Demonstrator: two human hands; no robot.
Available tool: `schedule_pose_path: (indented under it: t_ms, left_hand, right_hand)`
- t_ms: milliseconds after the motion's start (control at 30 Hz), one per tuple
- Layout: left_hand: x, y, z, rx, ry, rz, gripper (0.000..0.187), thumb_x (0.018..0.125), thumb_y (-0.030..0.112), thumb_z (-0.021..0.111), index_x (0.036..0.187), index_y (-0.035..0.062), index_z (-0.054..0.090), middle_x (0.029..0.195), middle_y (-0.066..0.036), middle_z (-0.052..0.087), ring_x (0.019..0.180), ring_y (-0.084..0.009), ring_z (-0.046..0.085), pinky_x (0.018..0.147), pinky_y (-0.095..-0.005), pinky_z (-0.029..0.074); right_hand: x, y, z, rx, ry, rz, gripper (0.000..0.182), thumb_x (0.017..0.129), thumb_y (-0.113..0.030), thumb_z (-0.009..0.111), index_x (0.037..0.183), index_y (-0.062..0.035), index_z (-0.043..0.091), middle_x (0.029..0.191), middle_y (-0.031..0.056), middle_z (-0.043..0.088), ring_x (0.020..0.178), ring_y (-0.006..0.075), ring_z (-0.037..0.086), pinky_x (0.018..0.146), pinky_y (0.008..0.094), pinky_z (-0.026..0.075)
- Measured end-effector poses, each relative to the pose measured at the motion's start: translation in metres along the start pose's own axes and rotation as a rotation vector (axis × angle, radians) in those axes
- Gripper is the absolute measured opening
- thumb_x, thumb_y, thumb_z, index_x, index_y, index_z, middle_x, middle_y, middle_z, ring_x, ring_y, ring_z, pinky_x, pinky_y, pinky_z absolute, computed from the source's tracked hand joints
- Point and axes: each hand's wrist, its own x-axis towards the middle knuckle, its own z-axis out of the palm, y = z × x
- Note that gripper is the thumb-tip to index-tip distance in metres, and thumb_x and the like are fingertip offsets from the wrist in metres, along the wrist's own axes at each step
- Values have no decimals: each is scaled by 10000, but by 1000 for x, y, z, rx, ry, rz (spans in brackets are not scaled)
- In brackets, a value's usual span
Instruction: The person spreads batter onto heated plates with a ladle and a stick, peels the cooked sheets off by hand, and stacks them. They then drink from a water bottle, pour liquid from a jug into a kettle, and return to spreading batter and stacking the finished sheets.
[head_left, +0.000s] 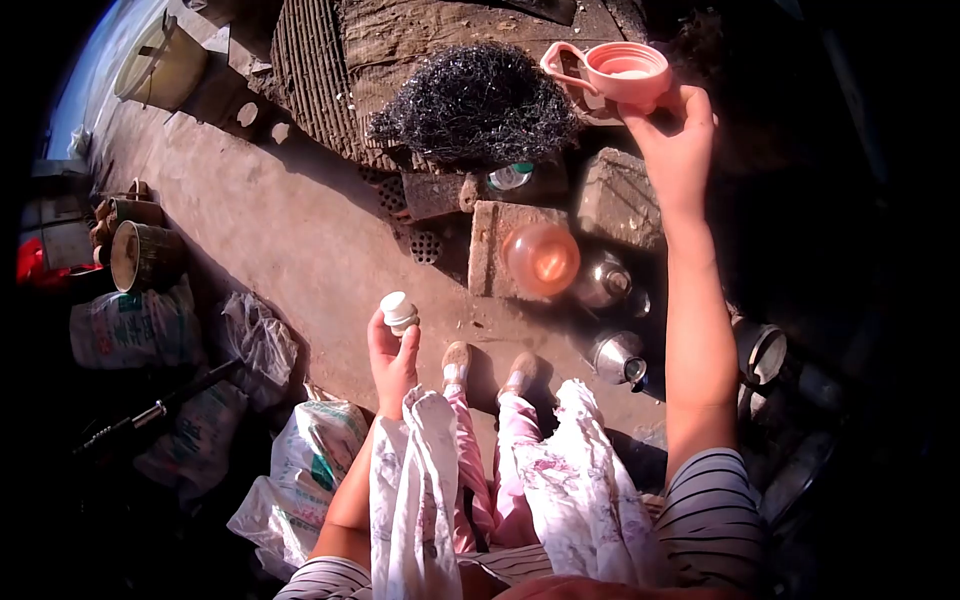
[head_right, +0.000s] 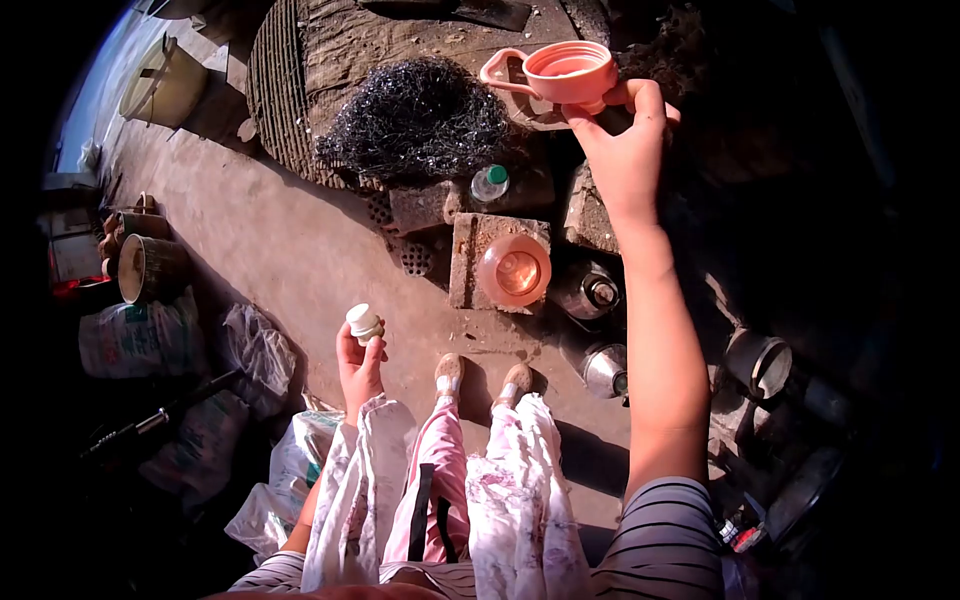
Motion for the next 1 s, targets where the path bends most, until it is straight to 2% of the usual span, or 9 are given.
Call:
schedule_pose_path:
  t_ms: [67,133,333,500,533,667,800,900,1000]
  left_hand:
    - [-1,0,0,32,-13,-11,504,855,11,604,1301,51,373,1136,-54,536,961,-114,528,775,-227,432]
    - [-3,-2,3,76,-17,-28,503,857,24,608,1302,56,375,1133,-49,539,942,-106,524,749,-223,426]
    - [-9,-6,17,124,7,-77,494,862,80,622,1297,64,388,1106,-25,556,875,-83,512,678,-220,404]
    - [-7,-24,18,213,-9,-93,479,868,96,618,1291,57,396,1094,-30,564,854,-77,513,659,-222,406]
    - [-4,-27,15,197,-22,-71,470,870,91,614,1286,53,399,1091,-50,577,821,-80,521,632,-215,411]
    - [-4,-33,12,220,-7,-73,448,879,64,591,1277,48,385,1104,-102,597,770,-86,534,588,-202,423]
    - [-6,-54,-9,338,-182,-85,468,878,37,577,1297,34,368,1108,-109,586,785,-100,541,586,-212,438]
    - [-13,-69,-11,454,-307,-119,539,859,4,584,1337,41,338,1125,-92,571,844,-111,551,658,-215,454]
    - [-15,-103,0,633,-529,23,633,859,141,639,1375,82,275,1056,-116,582,750,-122,556,548,-221,469]
  right_hand:
    - [6,-15,12,-116,53,-56,353,604,-143,813,807,-51,539,785,60,607,837,248,495,778,366,394]
    - [11,-8,27,-112,94,-163,319,627,-121,818,778,-5,561,714,74,645,657,163,602,671,289,474]
    - [8,6,19,-189,163,-367,305,623,-120,798,858,-14,636,749,53,667,824,221,619,787,325,451]
    - [-4,31,-1,-138,147,-299,176,657,-144,748,797,-65,676,894,51,653,924,181,571,843,326,382]
    - [5,1,-17,-49,138,-328,181,672,1,704,824,-49,619,889,94,626,866,238,597,794,351,468]
    - [-69,47,-85,-67,170,123,163,666,3,700,802,-48,627,892,89,628,918,250,592,842,352,452]
    - [-182,100,-174,-173,234,425,98,792,-131,674,872,-75,677,813,-3,652,749,88,558,658,224,403]
    - [-282,121,-239,-195,149,775,172,786,-145,683,930,-54,661,878,14,662,784,95,576,644,238,415]
    - [-414,177,-270,-206,-63,951,346,758,-162,710,1068,-44,612,1021,86,647,871,144,593,731,291,477]
